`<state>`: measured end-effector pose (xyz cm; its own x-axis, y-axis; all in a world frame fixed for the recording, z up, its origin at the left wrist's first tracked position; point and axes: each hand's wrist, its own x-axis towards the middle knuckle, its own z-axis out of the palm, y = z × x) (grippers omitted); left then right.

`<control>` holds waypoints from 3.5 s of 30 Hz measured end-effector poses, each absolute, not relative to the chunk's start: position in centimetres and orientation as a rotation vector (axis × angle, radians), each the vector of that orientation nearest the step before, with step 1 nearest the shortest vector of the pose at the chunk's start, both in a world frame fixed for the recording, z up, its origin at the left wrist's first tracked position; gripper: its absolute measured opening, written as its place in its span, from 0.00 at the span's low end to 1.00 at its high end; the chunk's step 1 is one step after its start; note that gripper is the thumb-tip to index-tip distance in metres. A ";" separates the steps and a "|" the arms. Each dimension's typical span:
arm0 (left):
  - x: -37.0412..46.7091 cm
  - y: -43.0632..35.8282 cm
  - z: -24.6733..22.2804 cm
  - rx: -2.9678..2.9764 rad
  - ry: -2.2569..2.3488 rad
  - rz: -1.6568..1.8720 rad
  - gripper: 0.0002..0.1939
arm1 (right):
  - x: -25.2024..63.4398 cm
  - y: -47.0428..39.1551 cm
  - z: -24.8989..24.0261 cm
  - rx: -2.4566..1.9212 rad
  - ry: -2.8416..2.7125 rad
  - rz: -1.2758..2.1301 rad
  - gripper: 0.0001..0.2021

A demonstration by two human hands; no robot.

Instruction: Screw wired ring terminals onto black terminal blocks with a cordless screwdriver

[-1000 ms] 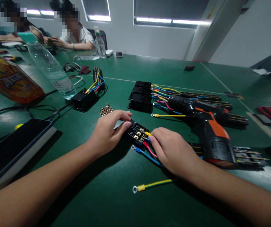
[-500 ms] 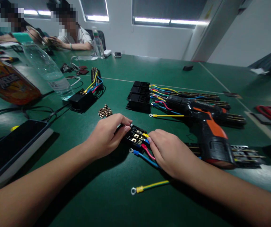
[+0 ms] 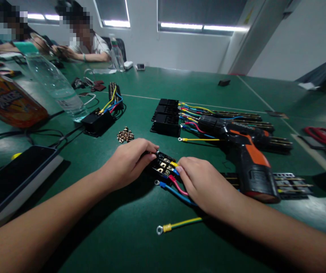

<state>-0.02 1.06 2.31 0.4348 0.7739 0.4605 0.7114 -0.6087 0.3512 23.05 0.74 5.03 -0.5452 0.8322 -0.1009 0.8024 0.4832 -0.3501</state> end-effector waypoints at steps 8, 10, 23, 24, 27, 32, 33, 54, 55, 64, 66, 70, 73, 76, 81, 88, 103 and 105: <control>-0.1 1.6 1.9 2.581 1.298 0.987 0.04 | 22.9 0.9 5.1 -1.525 -2.620 0.556 0.11; -0.1 1.7 1.8 2.577 1.283 1.003 0.04 | 22.9 0.9 5.1 -1.532 -2.609 0.553 0.11; -0.4 1.9 1.5 2.585 1.259 1.003 0.04 | 23.1 0.6 4.7 -1.482 -2.434 0.738 0.09; -0.4 1.9 1.5 2.589 1.255 1.009 0.03 | 23.2 0.6 4.6 -1.477 -2.426 0.734 0.09; -0.3 1.9 1.5 2.592 1.256 1.005 0.03 | 23.2 0.6 4.7 -1.457 -2.445 0.709 0.09; -0.5 1.8 1.6 2.579 1.247 0.986 0.04 | 23.0 0.6 5.5 -1.471 -2.640 0.440 0.09; -0.5 1.8 1.6 2.578 1.244 0.987 0.04 | 23.0 0.6 5.6 -1.474 -2.668 0.388 0.09; -0.2 1.7 1.5 2.568 1.263 1.119 0.02 | 23.5 0.7 4.4 -1.323 -2.669 0.292 0.15; -0.2 1.6 1.4 2.570 1.261 1.129 0.02 | 23.5 0.6 4.4 -1.315 -2.689 0.262 0.14; 0.5 1.0 2.1 2.642 1.264 1.263 0.05 | 23.4 0.2 4.2 -1.306 -2.717 0.111 0.13; 0.7 0.9 2.1 2.645 1.231 1.283 0.06 | 23.5 0.1 4.1 -1.309 -2.712 0.077 0.13; 0.9 0.7 2.0 2.634 1.210 1.283 0.07 | 23.5 0.0 4.0 -1.302 -2.709 0.040 0.13; 1.0 0.6 2.0 2.631 1.176 1.262 0.09 | 23.5 0.2 4.2 -1.316 -2.706 0.074 0.13; 1.0 0.5 2.0 2.621 1.155 1.241 0.11 | 23.5 0.4 4.5 -1.339 -2.672 0.203 0.12; 1.1 0.4 2.0 2.601 1.147 1.217 0.12 | 23.8 0.8 4.7 -1.336 -2.561 0.485 0.10; 1.1 0.3 1.9 2.560 1.198 1.232 0.09 | 23.8 0.9 5.0 -1.312 -2.556 0.591 0.10; 1.2 0.4 2.3 2.591 1.086 1.235 0.05 | 23.9 1.0 5.5 -1.308 -2.629 0.592 0.08; 1.2 0.4 2.3 2.575 1.093 1.229 0.05 | 24.0 1.0 5.5 -1.304 -2.624 0.589 0.08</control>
